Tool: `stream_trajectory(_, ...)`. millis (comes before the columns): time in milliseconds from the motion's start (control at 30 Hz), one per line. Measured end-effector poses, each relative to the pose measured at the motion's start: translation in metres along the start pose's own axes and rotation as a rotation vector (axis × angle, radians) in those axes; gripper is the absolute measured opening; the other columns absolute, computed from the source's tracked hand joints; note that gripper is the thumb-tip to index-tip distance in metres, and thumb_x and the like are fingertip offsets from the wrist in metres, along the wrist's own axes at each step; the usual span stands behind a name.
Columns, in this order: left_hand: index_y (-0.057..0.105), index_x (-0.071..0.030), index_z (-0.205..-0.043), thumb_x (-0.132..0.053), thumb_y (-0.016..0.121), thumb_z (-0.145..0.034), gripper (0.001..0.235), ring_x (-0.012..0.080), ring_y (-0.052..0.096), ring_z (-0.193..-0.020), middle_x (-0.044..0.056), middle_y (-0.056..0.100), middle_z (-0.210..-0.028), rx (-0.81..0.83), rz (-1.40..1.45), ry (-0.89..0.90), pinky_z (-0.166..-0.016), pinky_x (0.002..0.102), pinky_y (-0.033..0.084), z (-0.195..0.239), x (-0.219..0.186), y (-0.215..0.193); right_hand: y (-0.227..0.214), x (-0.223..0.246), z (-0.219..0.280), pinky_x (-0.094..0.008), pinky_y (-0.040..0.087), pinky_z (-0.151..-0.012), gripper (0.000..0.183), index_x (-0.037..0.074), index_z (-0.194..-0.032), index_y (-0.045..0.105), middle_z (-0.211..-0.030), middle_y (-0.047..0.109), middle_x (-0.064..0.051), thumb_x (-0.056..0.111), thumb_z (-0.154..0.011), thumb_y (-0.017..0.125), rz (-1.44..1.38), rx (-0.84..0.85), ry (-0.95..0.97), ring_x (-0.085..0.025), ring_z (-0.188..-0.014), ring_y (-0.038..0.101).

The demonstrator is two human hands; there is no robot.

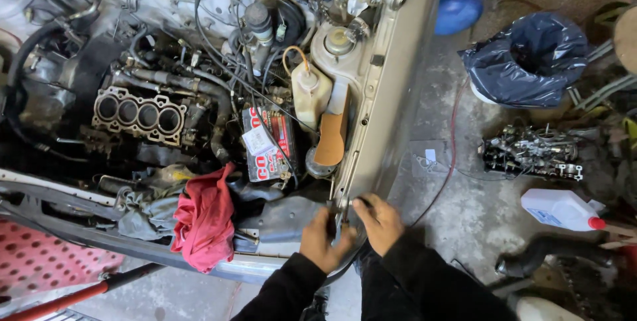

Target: The person uses a wrench to loosen bolts on a car's engine block in a garage. They then move to a second vehicle outside and use a wrench to remove bolts from the engine, eventually detaching and lifting out a metal fuel rail assembly.

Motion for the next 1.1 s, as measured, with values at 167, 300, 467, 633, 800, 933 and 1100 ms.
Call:
stream_trajectory(167, 0.067, 0.0, -0.103, -0.018, 0.058, -0.103, 0.02, 0.0147, 0.058, -0.082, 0.006, 0.065, -0.09, 0.087, 0.645, -0.11, -0.079, 0.028, 0.051, -0.025, -0.027, -0.018, -0.002, 0.002, 0.009, -0.03, 0.046, -0.058, 0.021, -0.005, -0.104, 0.067, -0.077, 0.067, -0.012, 0.013, -0.105, 0.059, -0.879, 0.186, 0.198, -0.017, -0.066, 0.057)
stream_trajectory(300, 0.069, -0.002, -0.107, -0.022, 0.065, -0.098, 0.022, 0.0173, 0.054, -0.08, 0.005, 0.059, -0.09, 0.113, 0.39, 0.041, -0.076, 0.03, 0.047, -0.026, -0.058, -0.022, -0.005, 0.01, 0.008, -0.033, 0.045, -0.06, 0.023, -0.005, -0.103, 0.067, -0.077, 0.064, -0.013, 0.018, -0.105, 0.062, -1.054, 0.229, 0.373, -0.021, -0.065, 0.056)
stream_trajectory(467, 0.061, -0.003, -0.083, -0.016, 0.064, -0.103, 0.024, 0.0155, 0.048, -0.079, 0.004, 0.051, -0.088, 0.075, 0.629, 0.001, -0.076, 0.029, 0.041, -0.023, -0.038, -0.011, -0.003, 0.022, 0.003, -0.032, 0.046, -0.058, 0.025, -0.004, -0.1, 0.067, -0.076, 0.064, -0.014, 0.02, -0.106, 0.061, -1.096, 0.329, 0.409, -0.021, -0.064, 0.056)
stream_trajectory(633, 0.067, 0.0, -0.096, -0.016, 0.065, -0.093, 0.016, 0.0179, 0.047, -0.051, 0.012, 0.059, -0.067, -0.026, 1.312, -0.546, -0.047, 0.03, 0.036, -0.004, 0.004, 0.021, 0.007, 0.019, -0.005, -0.031, 0.046, -0.057, 0.02, -0.004, -0.103, 0.068, -0.076, 0.065, -0.012, 0.015, -0.105, 0.063, -0.932, 0.444, 0.401, -0.018, -0.063, 0.057)
stream_trajectory(800, 0.069, 0.006, -0.096, -0.016, 0.064, -0.089, 0.023, 0.0191, 0.049, -0.055, 0.013, 0.06, -0.07, -0.02, 1.245, -0.535, -0.049, 0.031, 0.038, 0.003, -0.001, -0.003, -0.01, 0.02, -0.055, -0.031, 0.05, -0.058, 0.019, 0.0, -0.109, 0.072, -0.074, 0.065, -0.007, 0.016, -0.101, 0.065, -0.605, 0.398, 0.318, -0.017, -0.061, 0.058)
stream_trajectory(933, 0.075, 0.006, -0.094, -0.012, 0.063, -0.093, 0.022, 0.0158, 0.049, -0.055, 0.008, 0.059, -0.068, 0.047, 1.035, -0.465, -0.051, 0.028, 0.04, 0.011, -0.004, -0.017, -0.057, 0.054, -0.165, -0.04, 0.056, -0.067, 0.029, 0.003, -0.113, 0.074, -0.093, 0.077, -0.015, 0.023, -0.093, 0.073, 0.327, -0.044, -0.21, -0.029, -0.072, 0.07)
stream_trajectory(1100, 0.062, -0.001, -0.076, -0.012, 0.061, -0.092, 0.02, 0.0174, 0.05, -0.057, 0.009, 0.056, -0.077, 0.017, 0.984, -0.421, -0.053, 0.03, 0.043, 0.028, 0.008, -0.013, -0.031, 0.037, -0.26, -0.047, 0.055, -0.086, 0.024, 0.006, -0.107, 0.074, -0.108, 0.072, -0.014, 0.022, -0.088, 0.075, 0.828, -0.029, -0.625, -0.037, -0.097, 0.067)
Point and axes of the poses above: each hand's wrist, its own z-axis away from the middle knuckle, its own y-axis out of the palm, x = y × z, the point moved 7 cm from there along -z, towards the middle knuckle
